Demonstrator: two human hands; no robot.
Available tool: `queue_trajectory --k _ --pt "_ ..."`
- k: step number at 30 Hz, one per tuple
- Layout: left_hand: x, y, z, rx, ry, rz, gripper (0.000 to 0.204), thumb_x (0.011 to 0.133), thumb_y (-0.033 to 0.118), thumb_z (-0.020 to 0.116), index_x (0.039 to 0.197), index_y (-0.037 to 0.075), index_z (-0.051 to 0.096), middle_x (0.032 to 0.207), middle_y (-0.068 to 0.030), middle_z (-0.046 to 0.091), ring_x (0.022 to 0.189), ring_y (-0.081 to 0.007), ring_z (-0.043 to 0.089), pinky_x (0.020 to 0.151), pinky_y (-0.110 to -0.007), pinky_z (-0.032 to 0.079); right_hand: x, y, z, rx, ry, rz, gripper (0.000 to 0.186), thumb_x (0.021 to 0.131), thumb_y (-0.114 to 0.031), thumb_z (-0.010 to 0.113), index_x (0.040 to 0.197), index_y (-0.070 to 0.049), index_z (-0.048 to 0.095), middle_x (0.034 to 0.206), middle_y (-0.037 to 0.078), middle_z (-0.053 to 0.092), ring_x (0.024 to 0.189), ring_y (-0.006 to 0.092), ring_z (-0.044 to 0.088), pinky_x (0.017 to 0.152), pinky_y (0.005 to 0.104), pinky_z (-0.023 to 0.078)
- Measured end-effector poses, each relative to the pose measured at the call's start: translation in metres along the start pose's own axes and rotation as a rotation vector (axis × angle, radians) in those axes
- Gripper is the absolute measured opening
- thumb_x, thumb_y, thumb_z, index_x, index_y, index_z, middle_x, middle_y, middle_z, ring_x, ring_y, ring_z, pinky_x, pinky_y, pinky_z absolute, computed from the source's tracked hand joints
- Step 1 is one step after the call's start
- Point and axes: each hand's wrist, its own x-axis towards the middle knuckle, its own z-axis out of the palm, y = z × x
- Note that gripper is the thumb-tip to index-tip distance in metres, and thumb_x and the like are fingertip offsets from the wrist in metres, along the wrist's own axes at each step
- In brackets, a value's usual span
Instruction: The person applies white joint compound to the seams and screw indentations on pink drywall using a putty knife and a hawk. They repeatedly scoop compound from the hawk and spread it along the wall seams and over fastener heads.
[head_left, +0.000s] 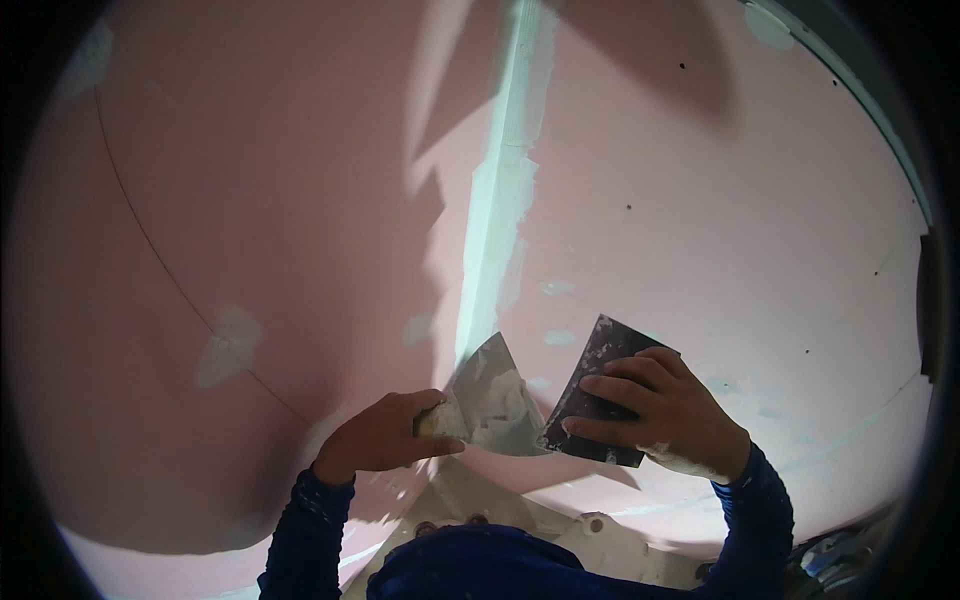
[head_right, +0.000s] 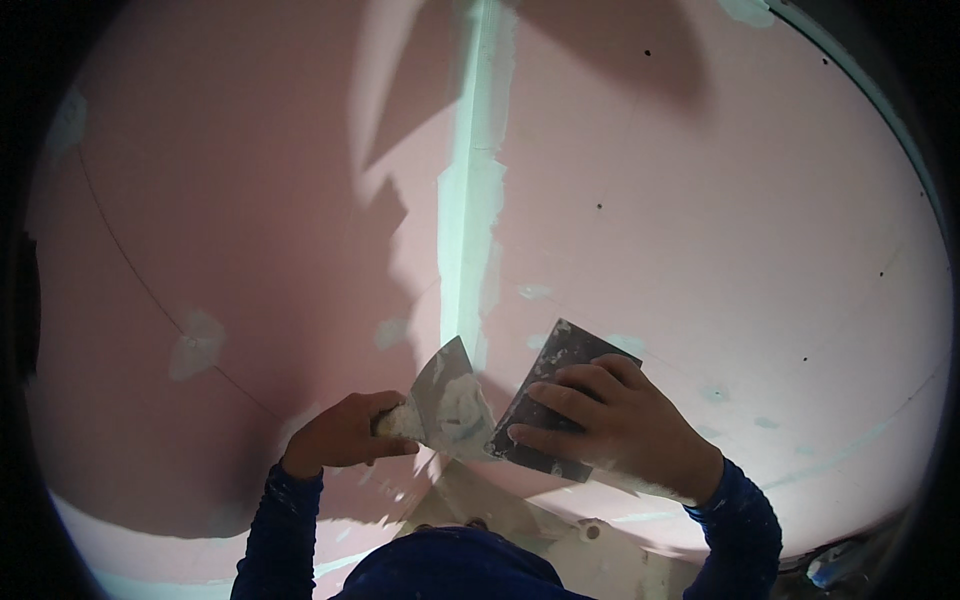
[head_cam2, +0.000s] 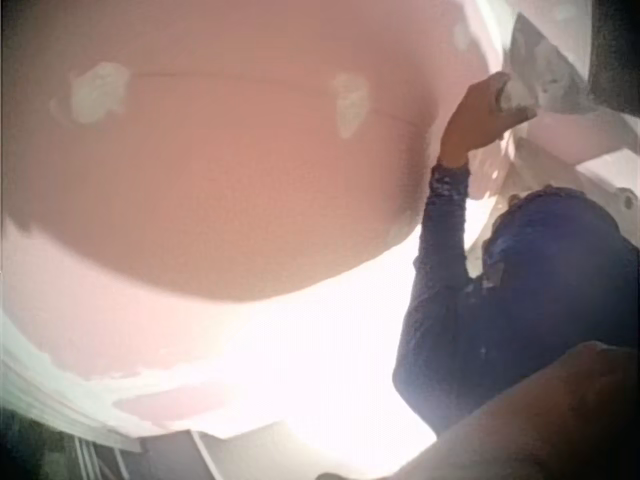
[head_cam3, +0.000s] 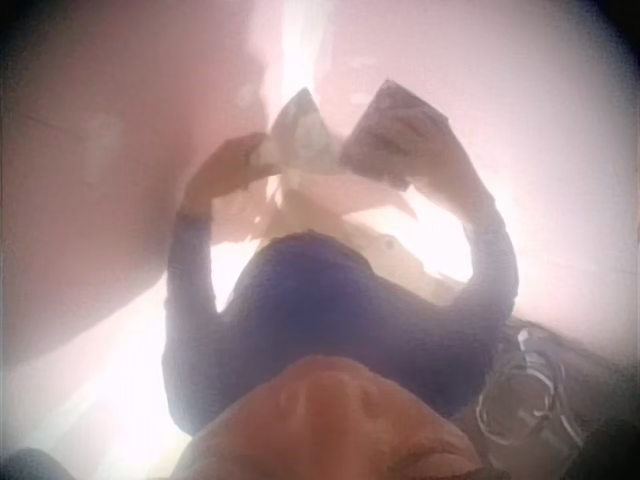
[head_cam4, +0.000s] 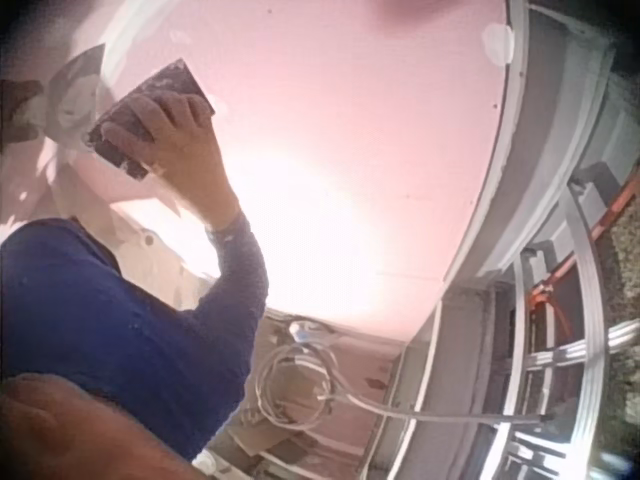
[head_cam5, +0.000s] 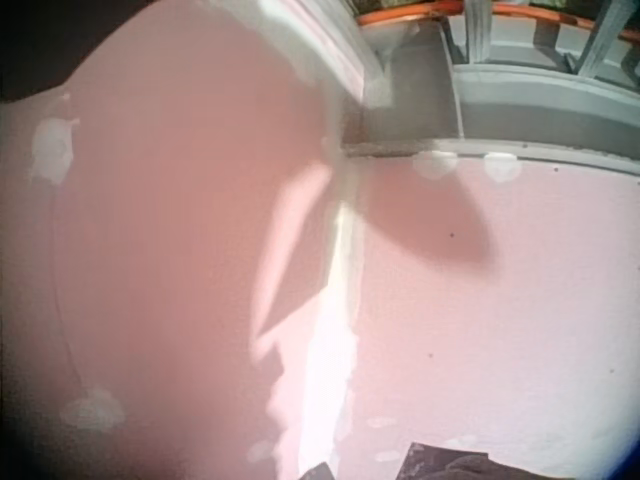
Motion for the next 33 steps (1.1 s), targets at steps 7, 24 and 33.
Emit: queue_trajectory --k 7,24,33 --pt "0.001 0.008 -0.020 0.039 -0.148 -0.032 0.078 0.087 0.057 0.080 0.133 -0.003 0.062 0.097 -0.0207 0.075 0.078 -0.0261 0.074 0.075 -0.035 0.059 0.021 0.001 -0.016 -0.191 -0.162 -0.110 0.069 0.076 -0.030 0.088 0.138 -0.045 0.061 0.135 -0.001 0.061 0.130 0.0227 0.052 0.111 0.0433 0.038" --pt "0.002 0.009 -0.029 0.104 -0.125 0.094 0.074 0.090 0.053 0.078 0.132 -0.005 0.060 0.094 -0.0211 0.074 0.076 -0.0269 0.073 0.074 -0.036 0.057 0.027 0.020 -0.029 0.045 -0.119 -0.015 0.049 0.079 -0.011 0.082 0.123 -0.030 0.073 0.133 -0.004 0.066 0.130 0.0214 0.055 0.115 0.0458 0.037" --pt "0.005 0.009 -0.023 -0.136 -0.061 0.053 0.077 0.089 0.051 0.080 0.135 -0.007 0.058 0.094 -0.0178 0.070 0.069 -0.0208 0.069 0.066 -0.033 0.057 0.020 -0.034 0.107 0.878 0.478 0.233 0.065 0.083 0.011 0.075 0.139 -0.018 0.059 0.150 0.018 0.043 0.132 0.0400 0.054 0.108 0.0437 0.053"
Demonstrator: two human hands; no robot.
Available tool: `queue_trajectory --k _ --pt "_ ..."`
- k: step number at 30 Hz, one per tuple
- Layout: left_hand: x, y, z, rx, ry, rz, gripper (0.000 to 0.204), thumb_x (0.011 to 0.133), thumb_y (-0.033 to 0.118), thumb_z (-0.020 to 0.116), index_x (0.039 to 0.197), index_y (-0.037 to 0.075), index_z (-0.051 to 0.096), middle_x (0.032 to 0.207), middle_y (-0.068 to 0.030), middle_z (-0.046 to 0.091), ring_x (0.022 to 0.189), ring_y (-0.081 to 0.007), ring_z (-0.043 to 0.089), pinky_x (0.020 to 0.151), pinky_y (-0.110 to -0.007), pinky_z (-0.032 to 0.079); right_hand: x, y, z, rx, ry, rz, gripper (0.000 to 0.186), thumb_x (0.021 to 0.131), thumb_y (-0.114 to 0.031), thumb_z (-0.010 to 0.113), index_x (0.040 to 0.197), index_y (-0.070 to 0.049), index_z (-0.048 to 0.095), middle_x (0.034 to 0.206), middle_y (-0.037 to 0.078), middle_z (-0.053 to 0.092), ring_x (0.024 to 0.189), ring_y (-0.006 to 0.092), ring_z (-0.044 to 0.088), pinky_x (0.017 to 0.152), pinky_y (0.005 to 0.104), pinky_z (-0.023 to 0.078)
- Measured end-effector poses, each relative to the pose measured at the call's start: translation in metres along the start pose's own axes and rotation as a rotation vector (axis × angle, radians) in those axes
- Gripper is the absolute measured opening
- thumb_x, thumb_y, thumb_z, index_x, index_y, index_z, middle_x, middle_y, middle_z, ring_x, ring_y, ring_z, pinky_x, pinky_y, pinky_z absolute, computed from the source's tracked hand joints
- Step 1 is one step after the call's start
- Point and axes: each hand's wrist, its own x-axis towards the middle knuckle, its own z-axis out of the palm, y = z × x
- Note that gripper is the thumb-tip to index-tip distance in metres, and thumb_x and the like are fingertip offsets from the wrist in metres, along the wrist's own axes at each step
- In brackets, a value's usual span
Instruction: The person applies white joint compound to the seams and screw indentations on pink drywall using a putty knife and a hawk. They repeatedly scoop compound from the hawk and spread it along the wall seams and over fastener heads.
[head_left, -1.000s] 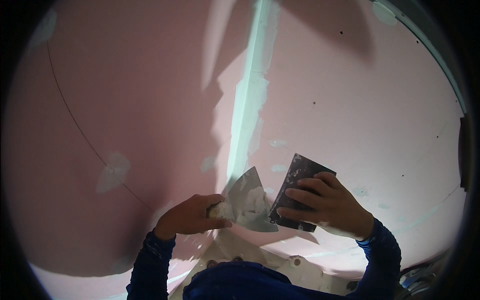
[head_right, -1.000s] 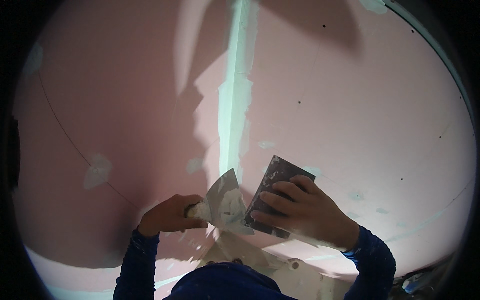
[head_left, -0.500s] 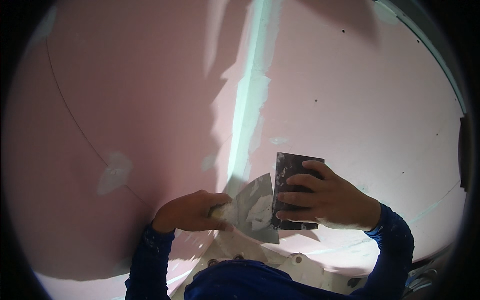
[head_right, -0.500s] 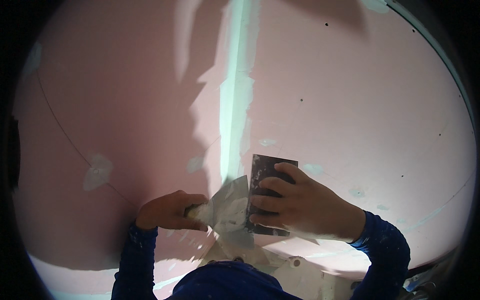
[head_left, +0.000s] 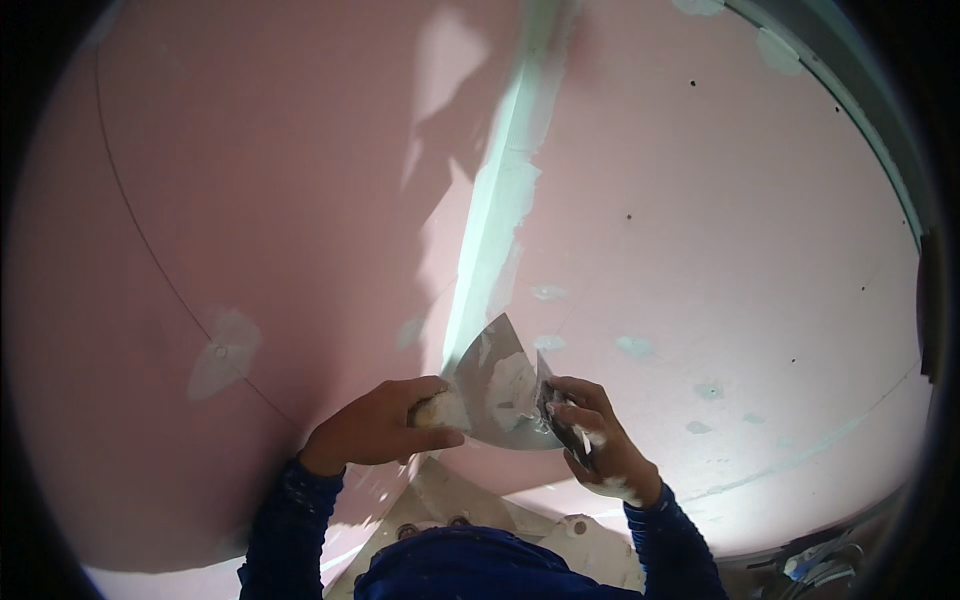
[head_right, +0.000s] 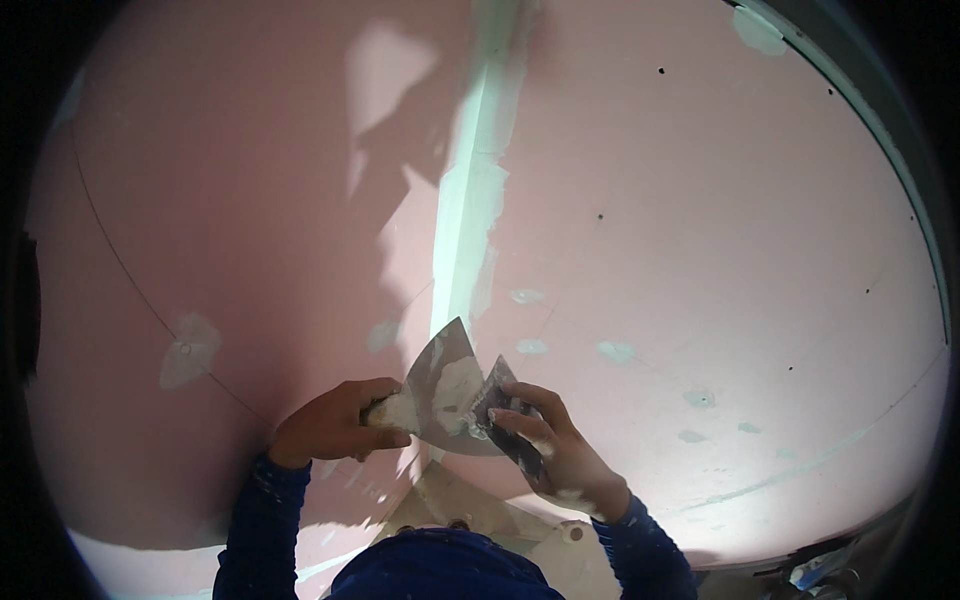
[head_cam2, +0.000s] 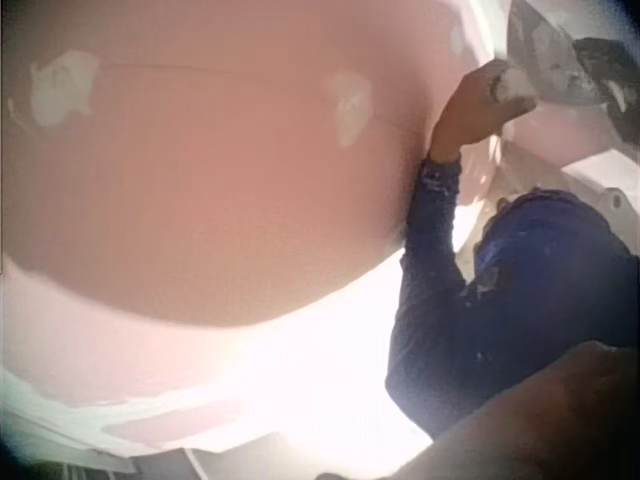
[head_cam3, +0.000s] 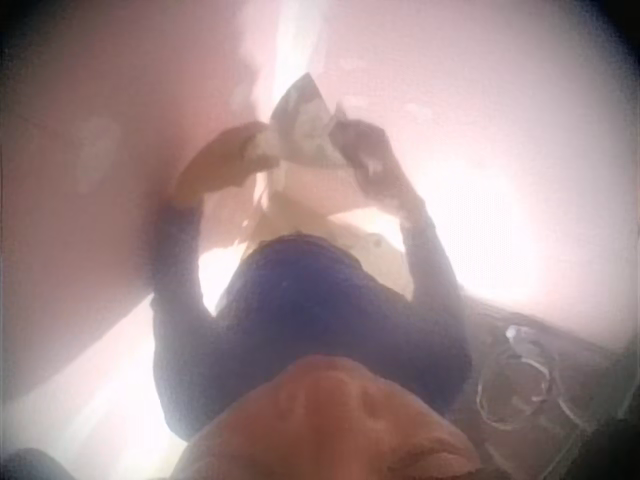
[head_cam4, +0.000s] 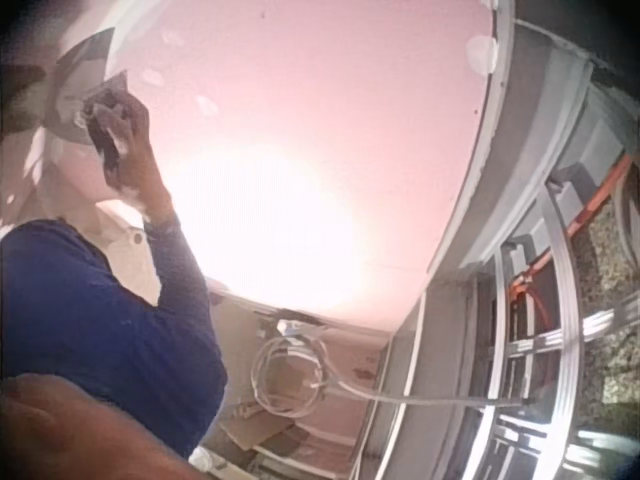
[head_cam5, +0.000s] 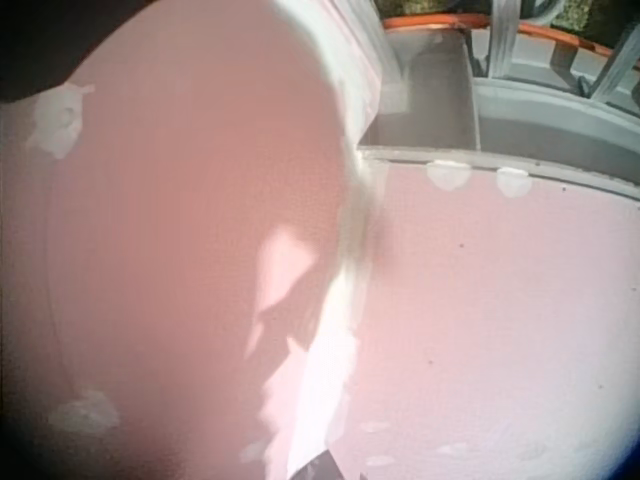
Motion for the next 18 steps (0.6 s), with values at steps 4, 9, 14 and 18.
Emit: queue_trajectory --k 4,9,14,18 --pt "-0.009 0.004 -0.001 -0.021 0.000 -0.044 0.072 0.089 0.048 0.081 0.132 -0.006 0.060 0.092 -0.0161 0.070 0.069 -0.0188 0.068 0.065 -0.032 0.056 -0.005 0.022 -0.011 -0.221 -0.066 0.057 0.066 0.081 0.010 0.075 0.138 -0.019 0.056 0.150 0.016 0.043 0.134 0.0403 0.051 0.109 0.0465 0.052" --pt "-0.007 0.006 -0.005 0.105 0.089 0.006 0.067 0.088 0.049 0.081 0.126 -0.004 0.063 0.089 -0.0161 0.071 0.073 -0.0224 0.070 0.072 -0.036 0.056 0.020 -0.014 -0.063 -0.556 -0.057 -0.020 0.062 0.074 0.001 0.081 0.131 -0.019 0.064 0.141 0.010 0.057 0.136 0.0354 0.051 0.113 0.0471 0.046" --pt "-0.005 0.005 0.001 0.235 0.135 0.022 0.068 0.088 0.050 0.080 0.125 -0.004 0.064 0.093 -0.0194 0.074 0.082 -0.0293 0.072 0.079 -0.040 0.055 0.031 -0.076 -0.076 -0.911 -0.345 -0.069 0.066 0.072 -0.008 0.087 0.131 -0.027 0.065 0.139 0.004 0.059 0.135 0.0290 0.052 0.115 0.0484 0.038" --pt "-0.007 0.014 0.009 0.257 0.130 -0.014 0.069 0.087 0.051 0.081 0.126 -0.003 0.064 0.095 -0.0219 0.074 0.085 -0.0315 0.073 0.081 -0.040 0.055 0.039 -0.083 -0.073 -1.017 -0.399 -0.191 0.068 0.073 -0.011 0.089 0.134 -0.030 0.063 0.138 0.003 0.058 0.132 0.0278 0.052 0.112 0.0480 0.038"
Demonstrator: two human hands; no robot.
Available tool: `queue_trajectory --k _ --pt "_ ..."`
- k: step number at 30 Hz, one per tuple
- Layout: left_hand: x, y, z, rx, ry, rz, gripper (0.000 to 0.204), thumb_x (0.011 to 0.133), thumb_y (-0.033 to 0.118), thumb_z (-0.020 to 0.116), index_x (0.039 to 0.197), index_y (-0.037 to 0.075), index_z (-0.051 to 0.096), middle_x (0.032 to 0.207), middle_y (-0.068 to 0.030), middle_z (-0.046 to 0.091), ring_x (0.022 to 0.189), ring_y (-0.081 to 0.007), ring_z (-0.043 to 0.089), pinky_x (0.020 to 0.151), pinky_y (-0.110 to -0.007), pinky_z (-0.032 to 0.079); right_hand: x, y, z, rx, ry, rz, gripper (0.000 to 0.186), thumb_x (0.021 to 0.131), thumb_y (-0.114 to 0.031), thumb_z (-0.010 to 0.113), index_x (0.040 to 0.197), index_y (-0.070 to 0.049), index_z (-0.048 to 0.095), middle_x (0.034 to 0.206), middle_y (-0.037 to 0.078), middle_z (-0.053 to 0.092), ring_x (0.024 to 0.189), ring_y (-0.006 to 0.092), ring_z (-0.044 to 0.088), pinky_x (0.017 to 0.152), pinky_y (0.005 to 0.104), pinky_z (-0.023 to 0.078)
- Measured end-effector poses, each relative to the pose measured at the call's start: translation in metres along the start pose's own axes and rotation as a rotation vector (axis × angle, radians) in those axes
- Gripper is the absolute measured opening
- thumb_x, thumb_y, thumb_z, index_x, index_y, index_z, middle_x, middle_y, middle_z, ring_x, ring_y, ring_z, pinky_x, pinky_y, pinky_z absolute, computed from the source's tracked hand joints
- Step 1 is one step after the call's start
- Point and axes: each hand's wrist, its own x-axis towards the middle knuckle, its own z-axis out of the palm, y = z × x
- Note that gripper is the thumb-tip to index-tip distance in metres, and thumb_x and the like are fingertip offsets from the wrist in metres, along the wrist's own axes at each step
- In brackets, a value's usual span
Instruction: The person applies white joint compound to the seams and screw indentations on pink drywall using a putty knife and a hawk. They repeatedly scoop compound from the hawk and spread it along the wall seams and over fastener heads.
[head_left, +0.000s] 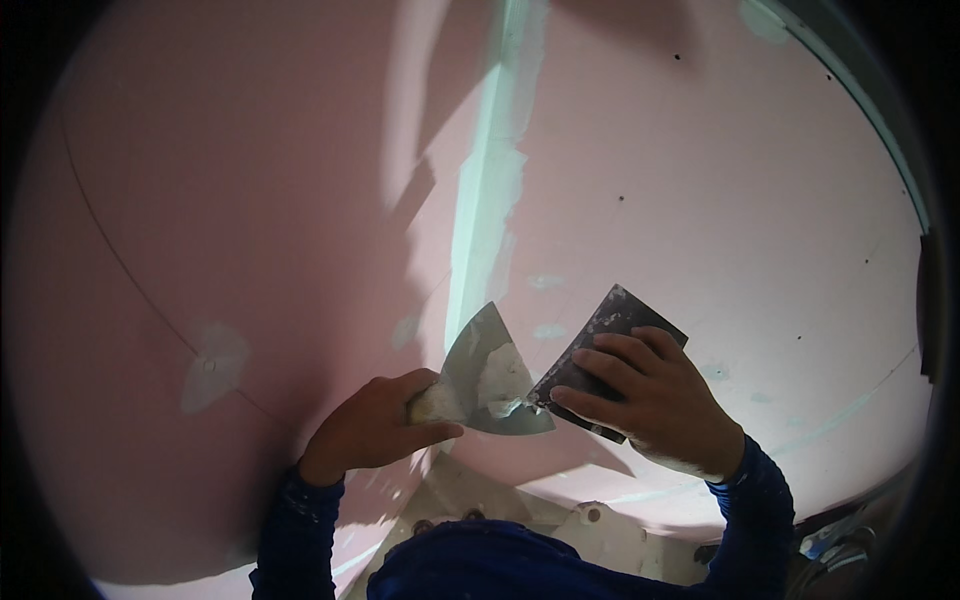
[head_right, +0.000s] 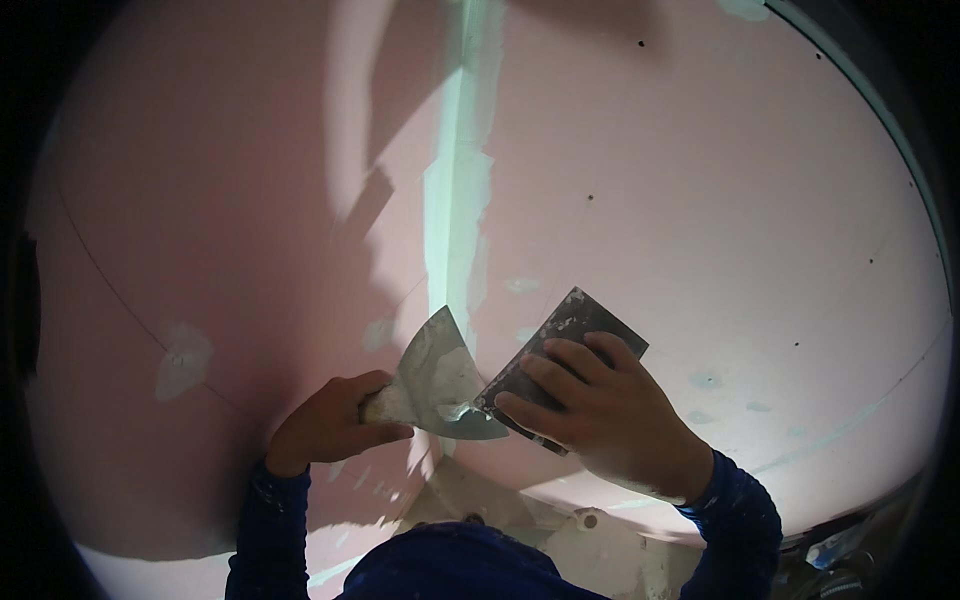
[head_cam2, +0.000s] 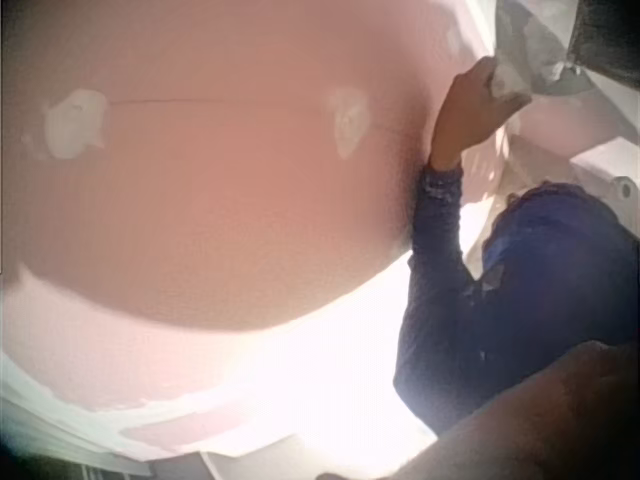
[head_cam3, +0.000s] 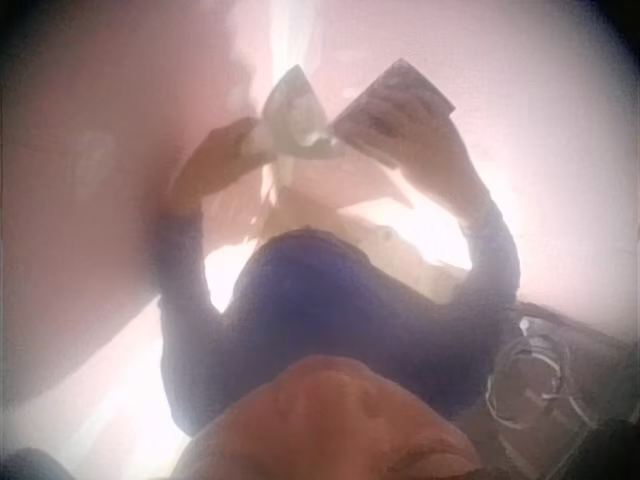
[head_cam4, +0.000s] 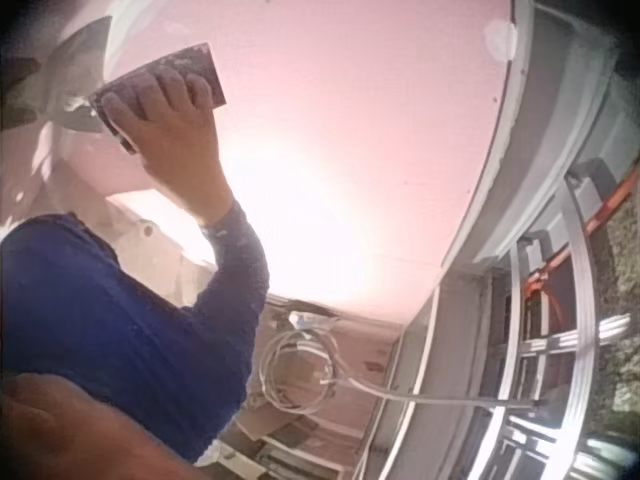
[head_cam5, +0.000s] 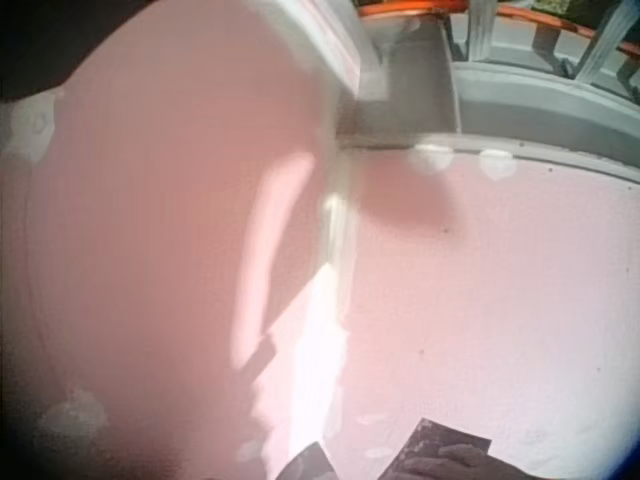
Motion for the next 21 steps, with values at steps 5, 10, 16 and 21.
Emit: queue_trajectory --k 5,10,16,21 --pt "0.017 0.010 0.008 0.054 0.000 0.000 0.067 0.088 0.049 0.080 0.128 -0.003 0.064 0.093 -0.0224 0.073 0.083 -0.0317 0.072 0.080 -0.041 0.055 0.007 0.015 0.009 -0.044 -0.111 -0.067 0.059 0.080 -0.014 0.085 0.133 -0.031 0.063 0.131 0.003 0.061 0.129 0.0256 0.053 0.107 0.0463 0.039" --pt "0.022 -0.002 0.001 -0.001 0.236 -0.127 0.059 0.090 0.040 0.080 0.125 -0.004 0.063 0.086 -0.0203 0.072 0.074 -0.0291 0.069 0.072 -0.040 0.055 -0.011 0.037 0.019 0.256 -0.281 0.055 0.052 0.084 -0.008 0.080 0.130 -0.028 0.067 0.126 0.004 0.067 0.127 0.0265 0.058 0.108 0.0439 0.043" --pt "0.034 -0.010 0.002 -0.213 0.093 -0.094 0.052 0.091 0.033 0.081 0.123 -0.005 0.063 0.088 -0.0157 0.072 0.079 -0.0221 0.069 0.076 -0.039 0.056 -0.047 0.092 0.056 1.804 0.081 0.997 0.050 0.091 0.003 0.061 0.140 -0.002 0.059 0.123 0.012 0.070 0.117 0.0273 0.066 0.104 0.0392 0.051" --pt "0.032 -0.023 0.001 -0.238 0.091 0.042 0.053 0.092 0.034 0.080 0.125 -0.004 0.064 0.105 -0.0223 0.074 0.097 -0.0274 0.072 0.088 -0.040 0.056 -0.024 0.097 0.024 1.930 0.399 0.802 0.049 0.090 -0.001 0.063 0.138 0.004 0.055 0.126 0.014 0.067 0.118 0.0252 0.066 0.104 0.0412 0.054"
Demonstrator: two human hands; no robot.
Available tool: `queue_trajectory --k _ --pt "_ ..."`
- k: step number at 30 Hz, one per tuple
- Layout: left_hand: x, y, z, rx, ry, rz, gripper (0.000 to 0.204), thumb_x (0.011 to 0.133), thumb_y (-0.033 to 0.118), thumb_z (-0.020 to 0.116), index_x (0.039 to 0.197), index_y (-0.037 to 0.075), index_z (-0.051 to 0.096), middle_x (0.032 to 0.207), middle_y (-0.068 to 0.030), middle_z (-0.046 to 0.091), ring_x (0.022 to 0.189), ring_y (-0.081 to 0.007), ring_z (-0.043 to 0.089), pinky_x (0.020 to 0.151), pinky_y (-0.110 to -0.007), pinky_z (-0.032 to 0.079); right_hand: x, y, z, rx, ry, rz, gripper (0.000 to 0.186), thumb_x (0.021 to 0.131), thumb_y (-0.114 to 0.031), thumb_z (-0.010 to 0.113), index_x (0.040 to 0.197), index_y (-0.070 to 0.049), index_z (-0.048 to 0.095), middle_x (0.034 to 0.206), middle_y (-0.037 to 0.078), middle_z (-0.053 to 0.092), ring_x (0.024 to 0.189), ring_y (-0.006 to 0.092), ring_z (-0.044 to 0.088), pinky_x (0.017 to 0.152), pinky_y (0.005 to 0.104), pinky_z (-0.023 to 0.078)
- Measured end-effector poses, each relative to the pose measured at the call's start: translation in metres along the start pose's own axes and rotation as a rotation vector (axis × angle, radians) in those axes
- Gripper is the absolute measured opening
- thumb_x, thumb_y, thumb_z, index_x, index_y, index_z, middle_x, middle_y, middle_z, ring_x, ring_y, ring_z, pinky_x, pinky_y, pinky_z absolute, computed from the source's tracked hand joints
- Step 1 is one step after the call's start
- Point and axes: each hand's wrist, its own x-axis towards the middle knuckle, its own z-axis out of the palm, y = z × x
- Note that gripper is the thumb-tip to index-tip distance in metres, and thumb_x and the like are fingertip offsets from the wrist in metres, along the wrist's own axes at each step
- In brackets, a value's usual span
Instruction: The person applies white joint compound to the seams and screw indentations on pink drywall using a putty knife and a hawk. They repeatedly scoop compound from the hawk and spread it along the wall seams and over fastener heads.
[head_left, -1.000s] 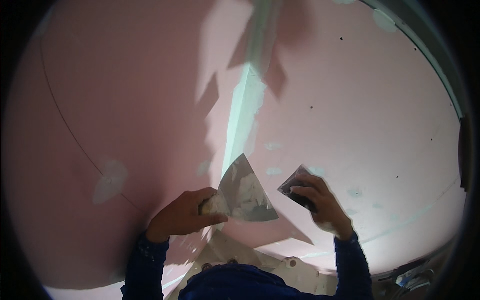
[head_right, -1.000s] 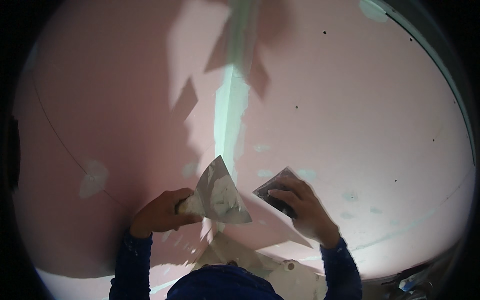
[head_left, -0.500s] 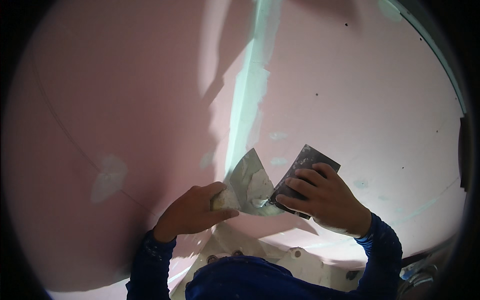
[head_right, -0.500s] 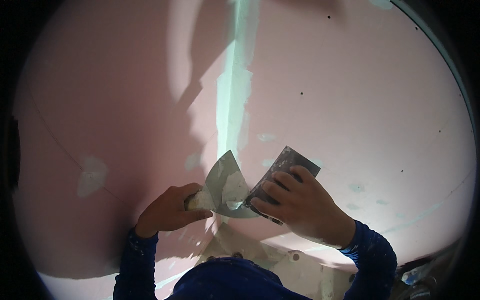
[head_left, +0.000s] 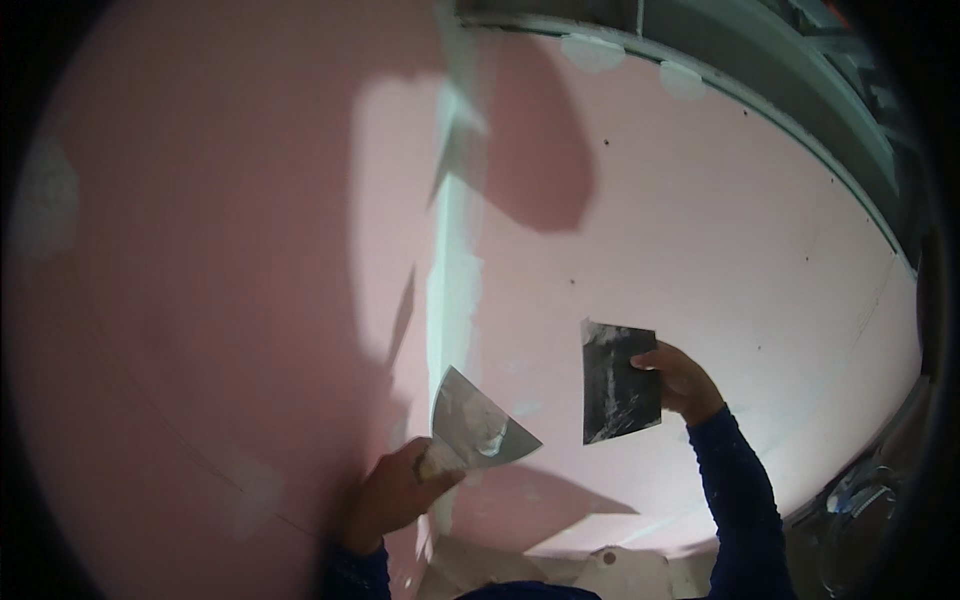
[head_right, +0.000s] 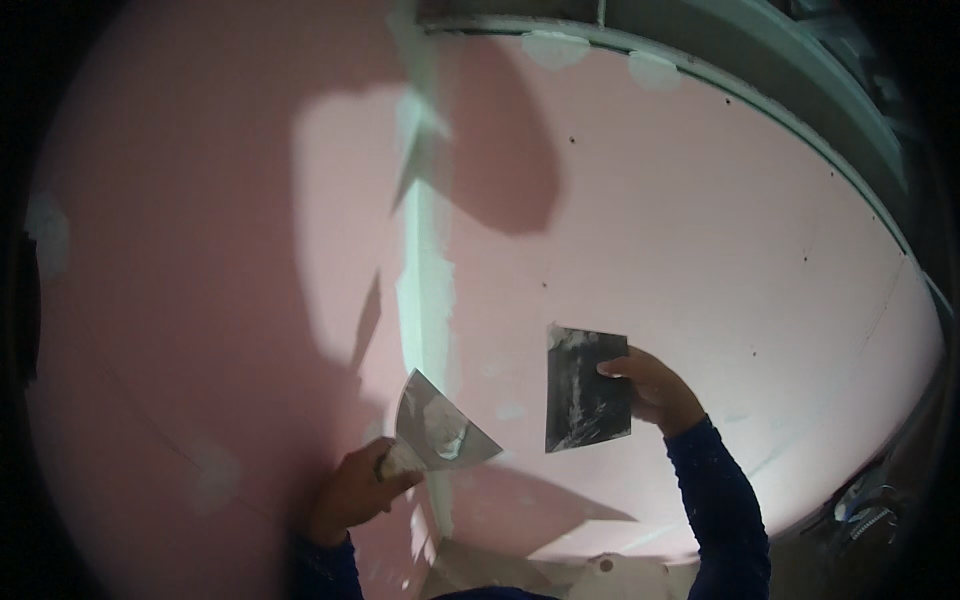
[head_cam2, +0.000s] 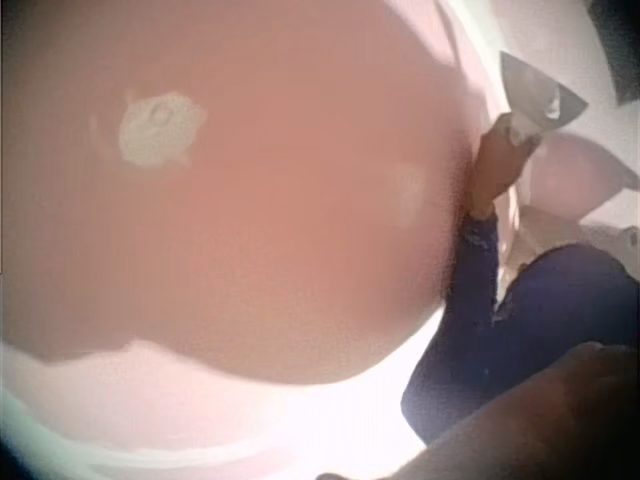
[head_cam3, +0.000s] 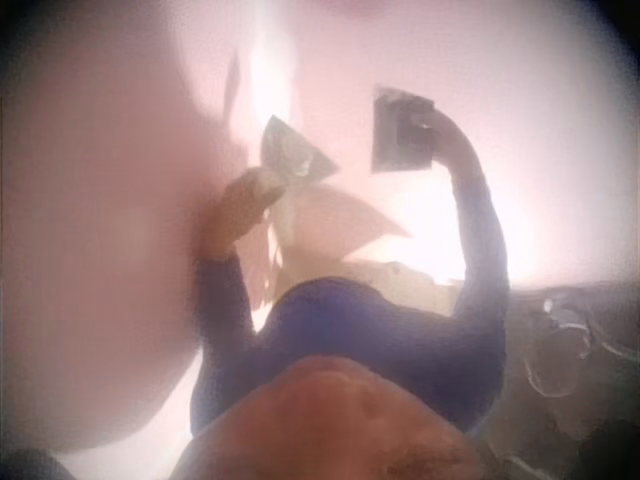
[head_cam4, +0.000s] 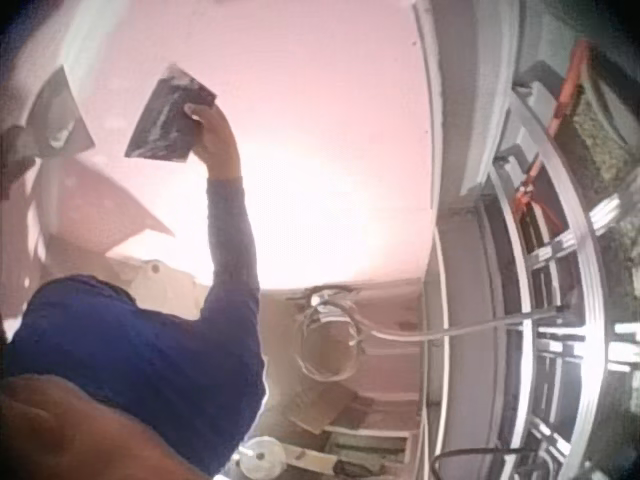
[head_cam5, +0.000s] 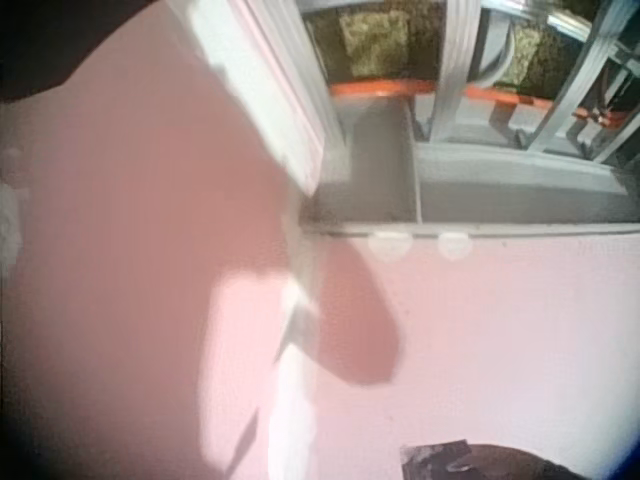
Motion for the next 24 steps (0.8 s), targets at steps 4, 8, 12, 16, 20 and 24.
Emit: queue_trajectory --k 4,8,12,16,20,24 --pt "0.012 -0.013 -0.008 0.015 -0.085 0.038 0.059 0.092 0.043 0.077 0.126 -0.003 0.063 0.108 -0.0252 0.074 0.103 -0.0374 0.073 0.089 -0.045 0.057 0.039 -0.067 0.056 -0.496 0.130 -0.285 0.052 0.092 -0.010 0.065 0.141 0.005 0.052 0.123 0.014 0.068 0.110 0.0253 0.068 0.099 0.0397 0.056" --pt "0.020 -0.027 -0.005 0.119 -0.071 0.071 0.063 0.092 0.051 0.073 0.129 0.000 0.061 0.107 -0.0267 0.073 0.102 -0.0444 0.071 0.089 -0.049 0.056 0.088 -0.148 0.114 -1.524 0.254 -0.784 0.034 0.100 -0.011 0.050 0.128 0.004 0.059 0.112 0.023 0.066 0.099 0.0342 0.066 0.095 0.0407 0.051" --pt "0.024 -0.040 0.008 0.261 0.100 0.426 0.047 0.095 0.044 0.071 0.122 0.007 0.064 0.109 -0.0184 0.072 0.082 -0.0359 0.069 0.073 -0.045 0.056 0.139 -0.192 0.162 -1.920 0.314 -1.159 0.033 0.097 -0.003 0.051 0.129 0.002 0.061 0.122 0.022 0.064 0.112 0.0367 0.063 0.096 0.0435 0.051" --pt "0.023 -0.048 0.014 0.140 0.172 0.482 0.024 0.096 0.035 0.071 0.108 0.015 0.067 0.101 -0.0113 0.071 0.076 -0.0344 0.069 0.066 -0.044 0.057 0.177 -0.213 0.181 -2.166 0.540 -1.202 0.033 0.095 -0.003 0.055 0.127 0.001 0.063 0.127 0.021 0.062 0.119 0.0374 0.061 0.096 0.0444 0.054" --pt "0.022 -0.052 0.016 0.302 0.184 0.523 0.021 0.096 0.032 0.071 0.106 0.014 0.068 0.095 -0.0112 0.070 0.080 -0.0313 0.069 0.066 -0.044 0.056 0.206 -0.216 0.185 -2.253 0.753 -1.358 0.023 0.091 -0.008 0.061 0.111 0.001 0.067 0.111 0.016 0.066 0.113 0.0341 0.063 0.090 0.0497 0.055" --pt "0.028 -0.053 0.017 0.283 0.204 0.558 0.018 0.094 0.028 0.074 0.102 0.013 0.068 0.095 -0.0109 0.071 0.081 -0.0293 0.069 0.068 -0.042 0.056 0.224 -0.214 0.186 -2.234 0.878 -1.483 0.022 0.089 -0.009 0.063 0.109 0.000 0.068 0.111 0.014 0.066 0.113 0.0331 0.063 0.090 0.0497 0.056"
